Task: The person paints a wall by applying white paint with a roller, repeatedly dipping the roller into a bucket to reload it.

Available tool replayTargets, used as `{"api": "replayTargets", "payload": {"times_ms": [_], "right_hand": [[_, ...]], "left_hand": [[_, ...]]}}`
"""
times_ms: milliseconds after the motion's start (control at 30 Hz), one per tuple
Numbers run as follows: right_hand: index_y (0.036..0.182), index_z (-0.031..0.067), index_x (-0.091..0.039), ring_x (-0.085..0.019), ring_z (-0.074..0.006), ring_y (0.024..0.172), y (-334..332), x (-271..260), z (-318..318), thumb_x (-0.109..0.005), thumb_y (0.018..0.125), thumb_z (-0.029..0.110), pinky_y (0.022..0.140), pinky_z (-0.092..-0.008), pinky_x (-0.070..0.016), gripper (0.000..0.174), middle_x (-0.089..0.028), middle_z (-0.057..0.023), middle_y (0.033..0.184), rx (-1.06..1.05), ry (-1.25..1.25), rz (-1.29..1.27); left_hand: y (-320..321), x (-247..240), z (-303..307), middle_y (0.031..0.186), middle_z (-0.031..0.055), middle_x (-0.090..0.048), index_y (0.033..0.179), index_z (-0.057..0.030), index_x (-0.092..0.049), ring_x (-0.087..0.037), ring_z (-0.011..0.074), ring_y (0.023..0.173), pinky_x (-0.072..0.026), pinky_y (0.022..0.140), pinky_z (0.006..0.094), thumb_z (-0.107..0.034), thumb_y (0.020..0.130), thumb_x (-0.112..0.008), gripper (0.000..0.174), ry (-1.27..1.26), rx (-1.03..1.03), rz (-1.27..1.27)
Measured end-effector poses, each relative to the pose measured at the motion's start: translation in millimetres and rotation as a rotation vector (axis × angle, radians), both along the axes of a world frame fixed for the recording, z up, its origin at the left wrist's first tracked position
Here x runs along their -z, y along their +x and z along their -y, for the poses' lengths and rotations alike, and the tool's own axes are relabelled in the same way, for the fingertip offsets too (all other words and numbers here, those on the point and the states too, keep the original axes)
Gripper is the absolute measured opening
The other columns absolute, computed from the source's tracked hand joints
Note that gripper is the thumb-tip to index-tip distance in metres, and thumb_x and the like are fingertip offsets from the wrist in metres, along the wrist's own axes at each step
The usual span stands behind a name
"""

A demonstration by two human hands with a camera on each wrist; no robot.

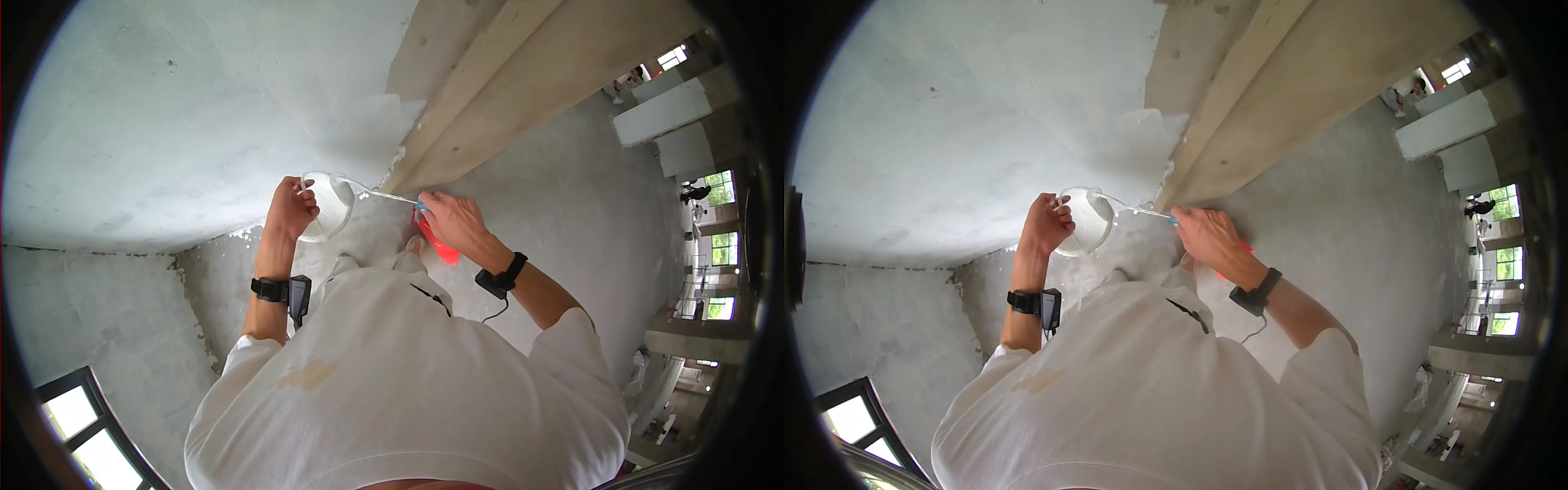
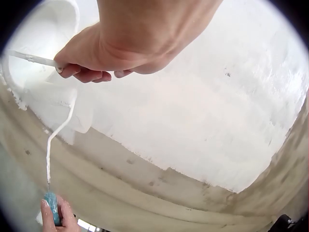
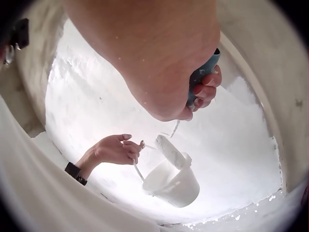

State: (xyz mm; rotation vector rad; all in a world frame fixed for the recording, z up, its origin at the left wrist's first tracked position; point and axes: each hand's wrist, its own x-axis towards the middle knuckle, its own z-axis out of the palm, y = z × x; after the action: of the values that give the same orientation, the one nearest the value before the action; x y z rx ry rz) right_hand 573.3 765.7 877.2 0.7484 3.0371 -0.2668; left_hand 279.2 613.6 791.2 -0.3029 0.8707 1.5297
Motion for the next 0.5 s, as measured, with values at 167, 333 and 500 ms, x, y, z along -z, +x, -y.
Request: {"api": "replayTargets", "payload": {"times_ms": [167, 333, 500], "right_hand": [[0.103, 0.0062, -0.055, -0.064, -0.0342, 0.071, 5.9, -6.2, -8.1, -0.06, 0.087, 0.016, 0.062, -0.0451, -0.0499, 0.019, -0.063, -0.0148, 0.077, -0.021, 0.017, -0.016], [0.103, 0.007, -0.056, -0.063, -0.0338, 0.069, 0.9, -0.1, -0.1, -0.06, 0.087, 0.016, 0.062, -0.0445, -0.0499, 0.019, -0.063, -0.0137, 0.077, 0.001, -0.021, -0.021], [0.103, 0.0077, -0.056, -0.064, -0.0331, 0.069, 10.5, 4.2, -1.3, -0.062, 0.086, 0.016, 0.062, -0.0443, -0.0498, 0.02, -0.063, -0.0126, 0.079, -0.015, -0.022, -0.028]], "left_hand": [[6.0, -5.4, -4.8, 0.063, -0.0038, -0.04, 0.087, -0.0077, -0.053, -0.037, 0.0085, 0.057, -0.0316, 0.056, 0.025, -0.023, 0.088, -0.044, 0.018, -0.022, -0.022, -0.001], [7.8, -10.0, -6.9, 0.062, -0.0041, -0.04, 0.089, -0.0071, -0.054, -0.037, 0.0083, 0.056, -0.032, 0.056, 0.0249, -0.023, 0.089, -0.044, 0.019, -0.021, -0.02, 0.0], [5.6, -8.3, 0.5, 0.061, -0.0044, -0.04, 0.089, -0.0051, -0.057, -0.037, 0.0084, 0.056, -0.032, 0.057, 0.0253, -0.024, 0.09, -0.043, 0.024, -0.009, 0.017, 0.005]]}}
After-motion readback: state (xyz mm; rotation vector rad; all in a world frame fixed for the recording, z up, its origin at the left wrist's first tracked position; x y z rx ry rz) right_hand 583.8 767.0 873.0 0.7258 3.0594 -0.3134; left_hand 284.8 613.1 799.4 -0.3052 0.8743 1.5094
